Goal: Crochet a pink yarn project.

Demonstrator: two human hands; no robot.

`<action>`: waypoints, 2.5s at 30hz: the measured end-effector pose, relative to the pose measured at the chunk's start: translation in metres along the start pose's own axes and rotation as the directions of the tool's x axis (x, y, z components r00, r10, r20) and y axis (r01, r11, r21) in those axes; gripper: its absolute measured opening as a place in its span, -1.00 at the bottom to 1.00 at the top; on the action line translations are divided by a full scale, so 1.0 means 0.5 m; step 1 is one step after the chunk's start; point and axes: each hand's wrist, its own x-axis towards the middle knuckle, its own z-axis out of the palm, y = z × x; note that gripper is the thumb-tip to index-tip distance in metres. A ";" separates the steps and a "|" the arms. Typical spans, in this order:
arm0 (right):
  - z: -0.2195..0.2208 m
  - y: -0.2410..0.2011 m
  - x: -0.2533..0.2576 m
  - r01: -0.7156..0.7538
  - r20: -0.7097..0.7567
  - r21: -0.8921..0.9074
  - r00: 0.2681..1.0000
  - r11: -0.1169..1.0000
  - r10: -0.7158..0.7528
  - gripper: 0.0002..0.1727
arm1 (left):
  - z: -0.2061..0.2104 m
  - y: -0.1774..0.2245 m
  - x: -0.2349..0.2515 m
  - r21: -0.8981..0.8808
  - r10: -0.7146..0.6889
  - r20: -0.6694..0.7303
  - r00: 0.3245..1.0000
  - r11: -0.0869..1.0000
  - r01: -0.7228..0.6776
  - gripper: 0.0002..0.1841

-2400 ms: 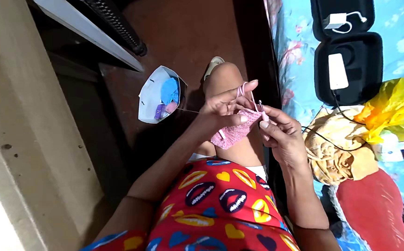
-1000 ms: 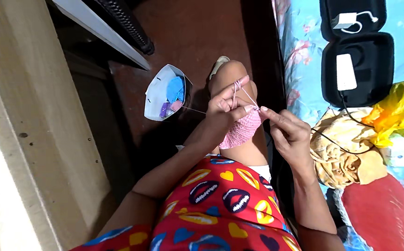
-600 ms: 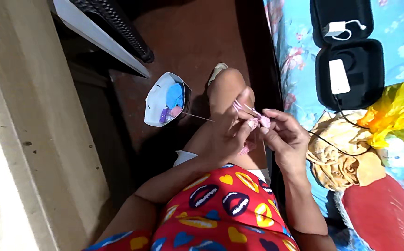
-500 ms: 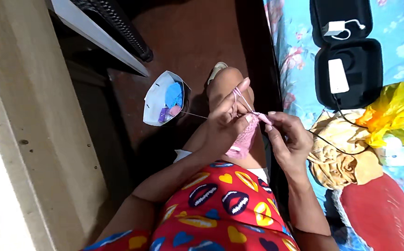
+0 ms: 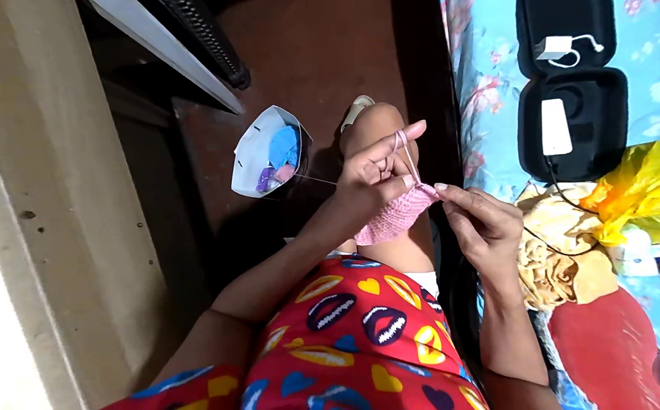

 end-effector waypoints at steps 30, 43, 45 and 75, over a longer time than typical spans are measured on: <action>-0.005 -0.002 0.024 0.126 0.081 -0.437 0.992 0.890 -0.100 -0.58 | 0.024 -0.019 -0.013 0.160 0.269 -0.174 0.947 0.957 -0.243 -0.53; 0.012 0.010 0.008 -0.040 0.016 -0.041 0.999 0.998 0.040 -0.59 | 0.020 -0.011 -0.015 0.071 0.064 -0.144 0.987 0.996 -0.054 -0.41; 0.017 -0.006 0.009 -0.087 0.002 -0.013 0.996 0.996 0.087 -0.61 | 0.032 -0.020 -0.029 0.280 0.275 -0.096 0.957 0.930 -0.239 -0.44; 0.027 -0.013 0.003 -0.264 0.077 0.484 0.963 0.835 0.260 -0.61 | 0.011 0.000 -0.008 0.001 0.034 0.050 0.998 0.999 -0.034 -0.42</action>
